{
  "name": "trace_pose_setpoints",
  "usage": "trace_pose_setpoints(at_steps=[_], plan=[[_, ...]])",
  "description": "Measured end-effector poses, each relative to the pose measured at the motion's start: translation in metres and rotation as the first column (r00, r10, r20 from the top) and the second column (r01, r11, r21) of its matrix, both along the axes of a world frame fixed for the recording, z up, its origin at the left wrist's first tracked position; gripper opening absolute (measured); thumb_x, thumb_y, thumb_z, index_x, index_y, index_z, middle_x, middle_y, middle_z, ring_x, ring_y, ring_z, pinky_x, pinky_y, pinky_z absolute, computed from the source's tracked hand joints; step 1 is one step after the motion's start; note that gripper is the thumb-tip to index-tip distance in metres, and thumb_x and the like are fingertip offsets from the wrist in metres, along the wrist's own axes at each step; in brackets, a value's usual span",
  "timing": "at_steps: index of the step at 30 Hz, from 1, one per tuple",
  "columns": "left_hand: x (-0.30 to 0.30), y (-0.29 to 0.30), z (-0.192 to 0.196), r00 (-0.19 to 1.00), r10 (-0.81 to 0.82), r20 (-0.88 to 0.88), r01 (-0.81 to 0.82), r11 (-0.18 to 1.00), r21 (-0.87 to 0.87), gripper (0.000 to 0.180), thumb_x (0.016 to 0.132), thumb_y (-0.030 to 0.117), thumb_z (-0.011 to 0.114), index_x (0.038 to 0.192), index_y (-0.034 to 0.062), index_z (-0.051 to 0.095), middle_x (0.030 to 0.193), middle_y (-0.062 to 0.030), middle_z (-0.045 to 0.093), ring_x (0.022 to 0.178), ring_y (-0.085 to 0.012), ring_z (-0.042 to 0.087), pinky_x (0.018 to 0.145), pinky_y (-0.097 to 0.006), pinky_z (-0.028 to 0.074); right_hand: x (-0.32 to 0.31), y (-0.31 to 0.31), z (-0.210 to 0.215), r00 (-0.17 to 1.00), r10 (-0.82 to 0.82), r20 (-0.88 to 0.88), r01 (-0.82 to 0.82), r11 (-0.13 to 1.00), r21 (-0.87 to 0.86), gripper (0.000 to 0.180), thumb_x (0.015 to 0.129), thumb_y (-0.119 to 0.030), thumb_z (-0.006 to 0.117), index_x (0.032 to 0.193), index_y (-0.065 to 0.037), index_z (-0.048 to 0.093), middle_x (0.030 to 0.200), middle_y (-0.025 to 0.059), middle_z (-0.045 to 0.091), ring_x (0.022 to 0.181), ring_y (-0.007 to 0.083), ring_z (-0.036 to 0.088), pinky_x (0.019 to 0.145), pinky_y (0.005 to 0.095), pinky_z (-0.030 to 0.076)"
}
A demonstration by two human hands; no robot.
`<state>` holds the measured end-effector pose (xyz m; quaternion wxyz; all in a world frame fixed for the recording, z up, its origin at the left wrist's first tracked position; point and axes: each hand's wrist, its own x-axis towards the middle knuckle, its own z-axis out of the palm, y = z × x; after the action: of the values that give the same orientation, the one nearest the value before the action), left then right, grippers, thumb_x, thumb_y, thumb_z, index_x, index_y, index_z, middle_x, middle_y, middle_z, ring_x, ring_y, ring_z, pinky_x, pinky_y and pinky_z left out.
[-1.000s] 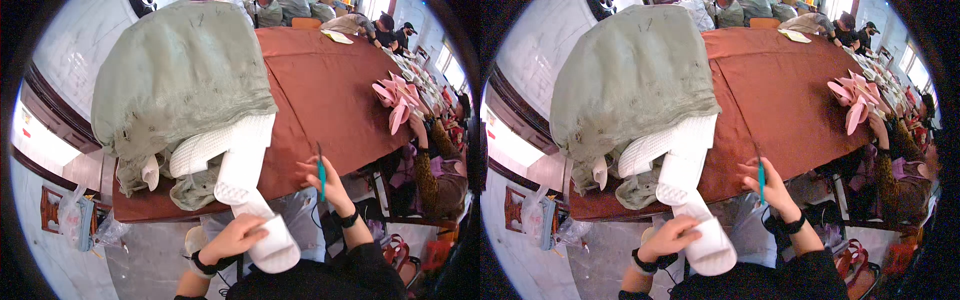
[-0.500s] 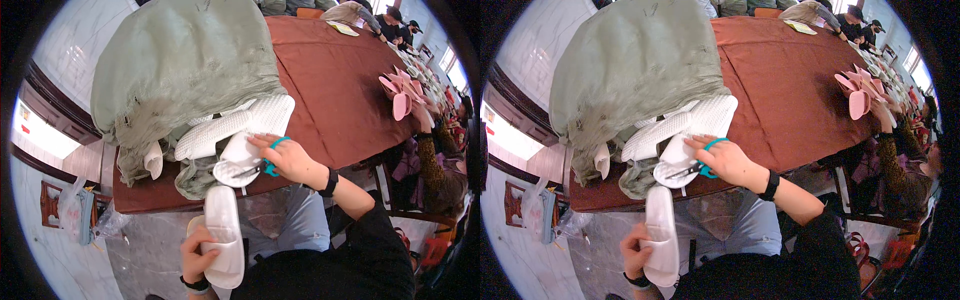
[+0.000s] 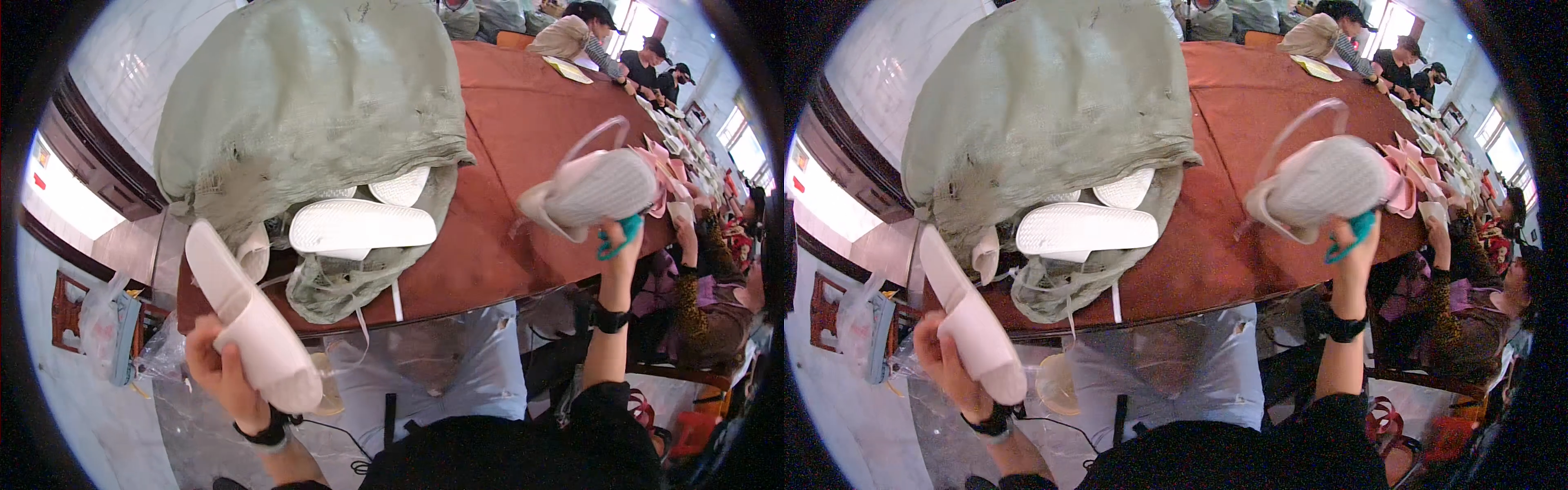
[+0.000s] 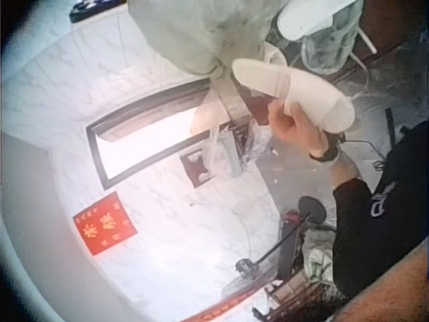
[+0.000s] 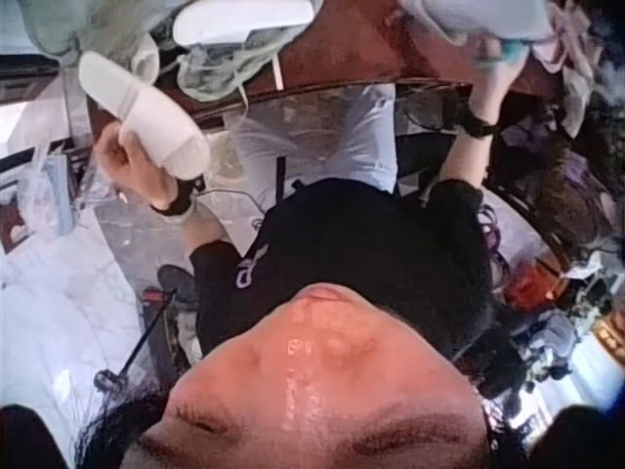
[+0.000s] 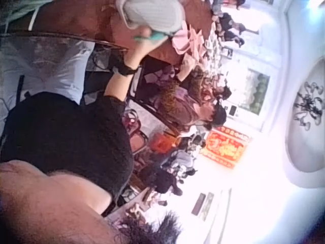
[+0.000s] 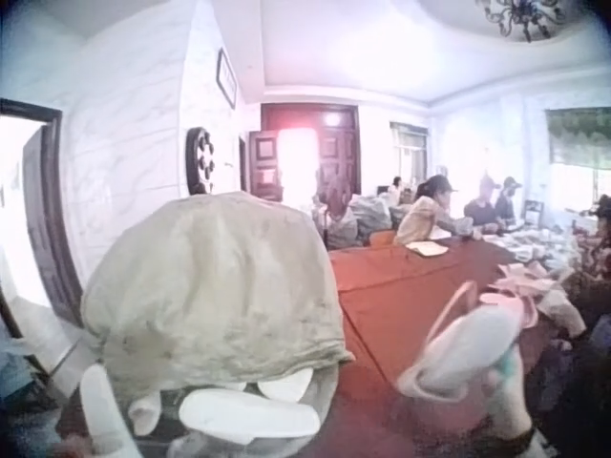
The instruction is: Trimming excess threads and plastic connectors from slippers using scissors and organizing them for packaging.
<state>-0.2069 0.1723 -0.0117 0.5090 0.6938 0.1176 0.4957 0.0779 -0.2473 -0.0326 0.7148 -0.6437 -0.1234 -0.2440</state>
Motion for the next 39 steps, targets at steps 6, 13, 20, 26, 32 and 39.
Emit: trace_pose_setpoints(at_steps=[6, 13, 20, 26, 32, 39], plan=[[0.107, -0.004, 0.019, 0.992, -0.025, -0.12, 0.047, 0.981, 0.188, 0.025, 0.082, 0.01, 0.062, 0.103, 0.0007, 0.053, 0.097, -0.0056, 0.053, 0.093, -0.0166, 0.049, 0.086, -0.03, 0.037, -0.023, -0.031, 0.013, 0.956, 0.167, -0.24, 0.022, 0.779, 0.627, 0.017, 0.077, -0.015, 0.061, 0.091, -0.007, 0.054, 0.083, 0.0042, 0.055, 0.079, 0.0164, 0.054, 0.074, 0.0291, 0.045], [0.161, -0.037, 0.003, 0.75, 0.314, -0.582, 0.457, 0.391, 0.799, 0.055, 0.082, 0.022, 0.057, 0.131, 0.0054, 0.04, 0.132, -0.0176, 0.039, 0.126, -0.0355, 0.031, 0.104, -0.049, 0.02, -0.047, 0.011, -0.023, 0.787, 0.564, -0.25, -0.194, 0.611, 0.768, 0.032, 0.077, -0.012, 0.062, 0.107, -0.001, 0.055, 0.106, 0.0095, 0.062, 0.097, 0.0228, 0.06, 0.089, 0.0375, 0.048], [0.113, -0.082, -0.004, 0.787, -0.361, -0.5, 0.536, 0.801, 0.266, 0.059, 0.073, 0.019, 0.07, 0.124, 0.0016, 0.045, 0.126, -0.0161, 0.047, 0.121, -0.0321, 0.04, 0.101, -0.041, 0.03, -0.08, 0.074, -0.025, 0.615, 0.74, -0.271, -0.31, 0.543, 0.78, 0.03, 0.081, -0.005, 0.053, 0.111, 0.0, 0.054, 0.113, 0.0106, 0.06, 0.103, 0.0227, 0.058, 0.09, 0.0364, 0.046], [0.094, -0.142, 0.005, 0.868, -0.11, -0.484, 0.456, 0.56, 0.692, 0.036, 0.065, 0.02, 0.077, 0.095, 0.0062, 0.063, 0.093, -0.008, 0.052, 0.084, -0.0288, 0.049, 0.074, -0.04, 0.039, -0.084, 0.114, -0.031, 0.604, 0.728, -0.324, -0.322, 0.595, 0.736, 0.04, 0.076, 0.001, 0.063, 0.113, -0.002, 0.048, 0.108, 0.0116, 0.059, 0.097, 0.0217, 0.059, 0.082, 0.0345, 0.049], [0.124, -0.137, -0.031, 0.839, -0.407, -0.361, 0.519, 0.797, 0.308, 0.014, 0.073, 0.001, 0.067, 0.087, 0.0014, 0.065, 0.075, -0.0074, 0.059, 0.069, -0.0203, 0.057, 0.063, -0.029, 0.044, -0.056, 0.092, -0.054, 0.62, 0.63, -0.469, -0.217, 0.711, 0.669, 0.023, 0.081, -0.003, 0.063, 0.097, -0.007, 0.048, 0.09, 0.0053, 0.059, 0.08, 0.0173, 0.061, 0.07, 0.0325, 0.052], [0.143, -0.146, -0.039, 0.734, -0.656, -0.175, 0.493, 0.692, -0.527, 0.016, 0.088, 0.008, 0.057, 0.096, -0.0045, 0.063, 0.069, 0.0005, 0.056, 0.054, -0.0033, 0.043, 0.049, -0.018, 0.035, -0.037, 0.004, -0.019, 0.681, 0.096, -0.726, -0.527, 0.753, -0.395, 0.041, 0.095, -0.036, 0.043, 0.121, -0.004, 0.043, 0.071, 0.0065, 0.059, 0.055, 0.0133, 0.057, 0.05, 0.0246, 0.044]])
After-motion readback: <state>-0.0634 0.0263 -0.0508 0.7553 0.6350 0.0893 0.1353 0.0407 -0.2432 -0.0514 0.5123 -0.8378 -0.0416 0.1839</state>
